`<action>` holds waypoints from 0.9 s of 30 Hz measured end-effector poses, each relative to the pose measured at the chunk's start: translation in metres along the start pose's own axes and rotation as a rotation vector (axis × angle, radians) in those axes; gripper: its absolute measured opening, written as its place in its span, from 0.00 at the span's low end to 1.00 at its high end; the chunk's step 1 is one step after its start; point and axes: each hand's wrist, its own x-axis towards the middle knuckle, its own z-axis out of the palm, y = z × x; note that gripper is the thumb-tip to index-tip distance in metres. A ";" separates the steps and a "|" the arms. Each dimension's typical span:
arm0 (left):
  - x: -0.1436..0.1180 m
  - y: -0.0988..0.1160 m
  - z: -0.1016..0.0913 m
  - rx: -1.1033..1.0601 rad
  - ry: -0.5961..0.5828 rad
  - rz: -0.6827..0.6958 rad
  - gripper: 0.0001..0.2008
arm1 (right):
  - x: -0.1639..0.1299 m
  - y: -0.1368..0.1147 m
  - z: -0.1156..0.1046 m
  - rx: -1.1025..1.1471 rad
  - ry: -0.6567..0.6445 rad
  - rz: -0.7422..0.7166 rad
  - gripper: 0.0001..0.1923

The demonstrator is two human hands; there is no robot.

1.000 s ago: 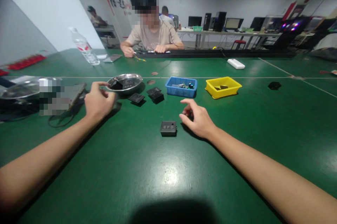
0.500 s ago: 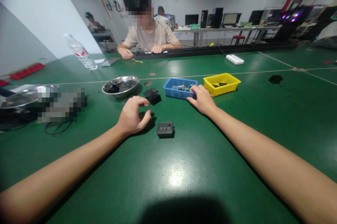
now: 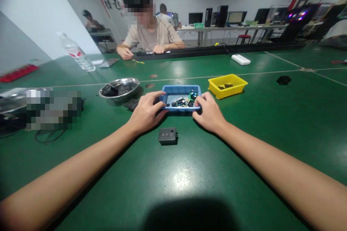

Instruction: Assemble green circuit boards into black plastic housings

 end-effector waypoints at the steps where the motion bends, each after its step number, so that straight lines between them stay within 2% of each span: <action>1: -0.001 -0.002 0.001 0.009 0.010 0.039 0.07 | 0.000 -0.001 0.000 -0.014 0.024 0.005 0.07; 4: -0.001 -0.004 0.001 0.061 0.036 0.170 0.09 | 0.000 -0.007 -0.003 -0.093 0.129 -0.011 0.14; 6: 0.000 -0.002 0.000 0.103 0.054 0.260 0.10 | 0.001 -0.011 -0.006 -0.156 0.168 -0.077 0.17; 10: 0.004 0.005 -0.005 0.170 0.094 0.400 0.12 | 0.003 -0.018 -0.011 -0.253 0.110 -0.246 0.16; 13: 0.005 0.009 -0.009 0.197 0.101 0.471 0.15 | 0.005 -0.021 -0.011 -0.286 0.075 -0.288 0.15; 18: 0.004 0.011 -0.010 0.214 0.001 0.446 0.17 | 0.005 -0.019 -0.010 -0.213 0.032 -0.270 0.11; 21: 0.003 0.010 -0.008 0.178 -0.031 0.391 0.16 | 0.005 -0.015 -0.010 -0.128 0.088 -0.236 0.10; 27: 0.004 0.005 -0.004 0.185 0.003 0.304 0.14 | 0.003 -0.016 -0.014 0.083 0.253 -0.269 0.14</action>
